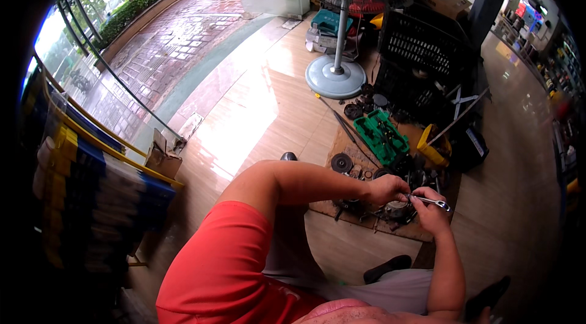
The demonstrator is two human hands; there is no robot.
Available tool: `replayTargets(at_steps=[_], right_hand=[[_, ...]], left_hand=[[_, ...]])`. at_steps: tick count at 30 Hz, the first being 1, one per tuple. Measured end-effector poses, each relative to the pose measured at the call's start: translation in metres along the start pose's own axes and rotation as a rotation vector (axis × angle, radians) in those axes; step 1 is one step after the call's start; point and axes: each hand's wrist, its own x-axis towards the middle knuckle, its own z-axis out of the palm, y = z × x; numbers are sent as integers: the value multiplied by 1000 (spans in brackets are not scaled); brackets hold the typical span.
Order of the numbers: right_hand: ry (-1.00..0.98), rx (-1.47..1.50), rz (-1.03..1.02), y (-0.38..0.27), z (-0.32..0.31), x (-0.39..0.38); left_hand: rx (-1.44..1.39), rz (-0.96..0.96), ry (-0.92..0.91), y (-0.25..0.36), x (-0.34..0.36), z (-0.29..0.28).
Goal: The person disassembles and reassembles mechanical components from a disassembled unit on the floor using an Allen key and a socket wrench. They unscrew bolts, remove a small pulley-like part, and then reattach it while holding the unit steady with one hand.
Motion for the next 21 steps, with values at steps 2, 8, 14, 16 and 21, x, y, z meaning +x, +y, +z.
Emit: replayTargets(at_steps=[2,8,14,16,21], right_hand=[[-5,-7,-15,-4,-1,-1],[19,13,60,0,-3,-2],[8,-36,49,-5,-2,-1],[2,-68,44,-7,-1,-1],[-17,-59,33,-1,2,0]], left_hand=[[-45,-69,-31,5,-1,-2],[-104,-83,-47,11,-2,-6],[-75,-83,-39,9,-2,-6],[-64,-71,-29,4,-2,-3],[-27,-79,-9,0,-3,-2]])
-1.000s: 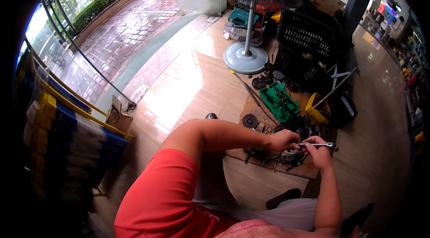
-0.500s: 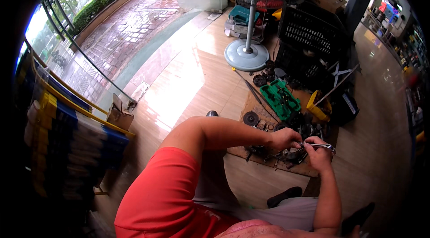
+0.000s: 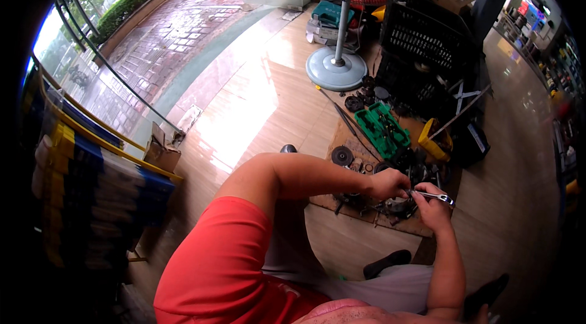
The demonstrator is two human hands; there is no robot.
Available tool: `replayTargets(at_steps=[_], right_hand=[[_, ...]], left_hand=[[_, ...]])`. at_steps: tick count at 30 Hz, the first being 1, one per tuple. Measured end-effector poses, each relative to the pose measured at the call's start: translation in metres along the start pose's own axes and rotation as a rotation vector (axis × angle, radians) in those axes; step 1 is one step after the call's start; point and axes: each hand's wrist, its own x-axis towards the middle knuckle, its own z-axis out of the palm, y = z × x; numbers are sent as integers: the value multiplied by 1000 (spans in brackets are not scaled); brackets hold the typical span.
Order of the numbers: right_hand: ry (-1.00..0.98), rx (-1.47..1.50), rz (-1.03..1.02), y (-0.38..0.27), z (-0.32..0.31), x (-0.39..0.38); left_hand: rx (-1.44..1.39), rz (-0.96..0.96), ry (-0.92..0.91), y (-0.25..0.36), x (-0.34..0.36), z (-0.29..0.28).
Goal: The person disassembles and reassembles mechanical components from a disassembled unit on the floor using an Allen key and a socket wrench. They unscrew bolts, remove a small pulley-like part, and then reattach it while holding the unit steady with one hand.
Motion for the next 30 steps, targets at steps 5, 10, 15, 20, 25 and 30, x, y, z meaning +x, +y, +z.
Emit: replayTargets(at_steps=[5,10,15,20,25,30], right_hand=[[0,-33,10,-3,-1,-1],[-16,-19,-8,-6,-2,0],[-6,-8,-76,8,5,0],[-34,10,-61,4,5,-2],[-33,37,-103,2,5,0],[-43,55,-101,6,7,0]], left_hand=[[13,-38,-17,8,-1,-4],[-35,-12,1,8,-2,-3],[-64,20,-10,5,-2,-2],[-43,-6,-42,7,-3,-2],[-43,-30,-14,5,-2,-1],[-88,-65,33,8,-3,-3]])
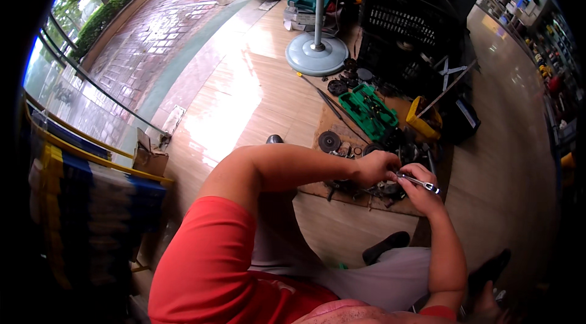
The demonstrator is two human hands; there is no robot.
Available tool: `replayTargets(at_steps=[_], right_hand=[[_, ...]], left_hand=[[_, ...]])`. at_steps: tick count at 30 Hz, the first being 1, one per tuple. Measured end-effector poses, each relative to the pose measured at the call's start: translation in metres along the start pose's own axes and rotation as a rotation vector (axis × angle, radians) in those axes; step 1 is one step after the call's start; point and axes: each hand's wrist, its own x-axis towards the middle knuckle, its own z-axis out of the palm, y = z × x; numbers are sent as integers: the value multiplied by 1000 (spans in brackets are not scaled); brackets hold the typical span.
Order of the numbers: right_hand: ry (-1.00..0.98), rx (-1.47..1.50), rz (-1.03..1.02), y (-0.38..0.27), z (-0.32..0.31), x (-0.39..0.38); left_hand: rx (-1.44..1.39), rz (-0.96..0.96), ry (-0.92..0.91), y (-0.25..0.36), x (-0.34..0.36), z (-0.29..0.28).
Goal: The person disassembles and reassembles mechanical components from a disassembled unit on the floor using an Allen key and a socket wrench. They unscrew bolts, remove a small pulley-like part, and then reattach it while holding the unit steady with one hand.
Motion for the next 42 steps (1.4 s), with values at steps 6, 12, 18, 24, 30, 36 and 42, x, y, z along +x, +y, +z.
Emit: replayTargets(at_steps=[6,12,18,24,30,36,42], right_hand=[[19,-30,-58,0,2,0],[111,0,51,8,5,-1],[101,24,130,20,13,3],[78,267,226,35,8,0],[51,263,219,43,6,1],[113,-53,188,44,-2,-5],[139,39,161,45,-16,-7]], left_hand=[[32,45,-31,0,0,-4],[-26,59,-77,5,1,-6],[-152,-88,-142,-5,3,-5],[-66,-86,-131,-15,11,-8],[-192,-230,-153,-8,14,-13],[-203,-209,-127,-12,17,-20],[-271,-253,-95,-12,19,-20]])
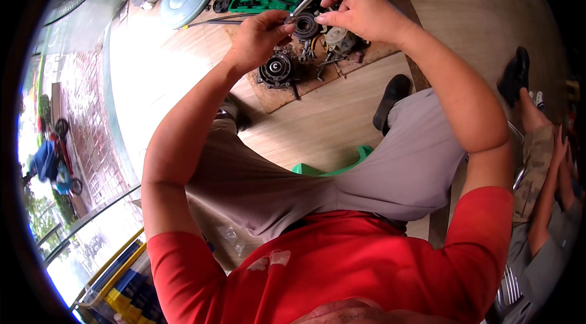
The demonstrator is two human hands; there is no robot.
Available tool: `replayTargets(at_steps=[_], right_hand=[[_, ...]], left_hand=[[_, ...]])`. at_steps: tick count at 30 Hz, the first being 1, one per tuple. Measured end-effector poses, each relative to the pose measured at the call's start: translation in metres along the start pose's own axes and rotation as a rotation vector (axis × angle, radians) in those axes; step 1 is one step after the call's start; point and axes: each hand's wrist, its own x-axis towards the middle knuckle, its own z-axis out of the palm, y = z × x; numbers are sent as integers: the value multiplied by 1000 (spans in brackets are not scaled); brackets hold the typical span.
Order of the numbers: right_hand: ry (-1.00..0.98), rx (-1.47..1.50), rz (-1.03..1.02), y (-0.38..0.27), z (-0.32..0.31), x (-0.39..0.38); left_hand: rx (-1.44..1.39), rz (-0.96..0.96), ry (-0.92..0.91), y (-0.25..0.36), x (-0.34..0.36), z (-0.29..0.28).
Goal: The person disassembles and reassembles mechanical components from a disassembled unit on the floor using an Allen key and a socket wrench. They unscrew bolts, remove a small pulley-like part, and then reattach it while holding the unit steady with one hand.
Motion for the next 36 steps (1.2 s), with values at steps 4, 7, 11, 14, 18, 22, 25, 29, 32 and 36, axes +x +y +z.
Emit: replayTargets(at_steps=[4,7,11,14,18,22,25,29,32,36], right_hand=[[50,198,15,4,-5,0],[136,253,-1,-5,-6,0],[31,88,-12,5,-8,1],[-70,-13,28,10,1,5],[-330,-54,106,14,18,-1],[-504,63,316,39,51,-10],[-522,-97,185,43,62,-12],[-534,16,238,52,77,-18],[-477,122,365,69,91,-30],[-407,-8,410,96,115,-44]], left_hand=[[69,-19,66,1,2,1],[87,-37,92,-7,3,-5],[486,25,165,-6,6,-12],[756,262,187,-5,0,-15],[1069,422,183,-13,0,-16],[1385,564,130,-1,-6,-7],[1413,733,129,13,-11,9],[1399,788,39,9,-13,14],[1346,742,-98,13,-9,14],[1340,787,-65,-1,-6,7]])
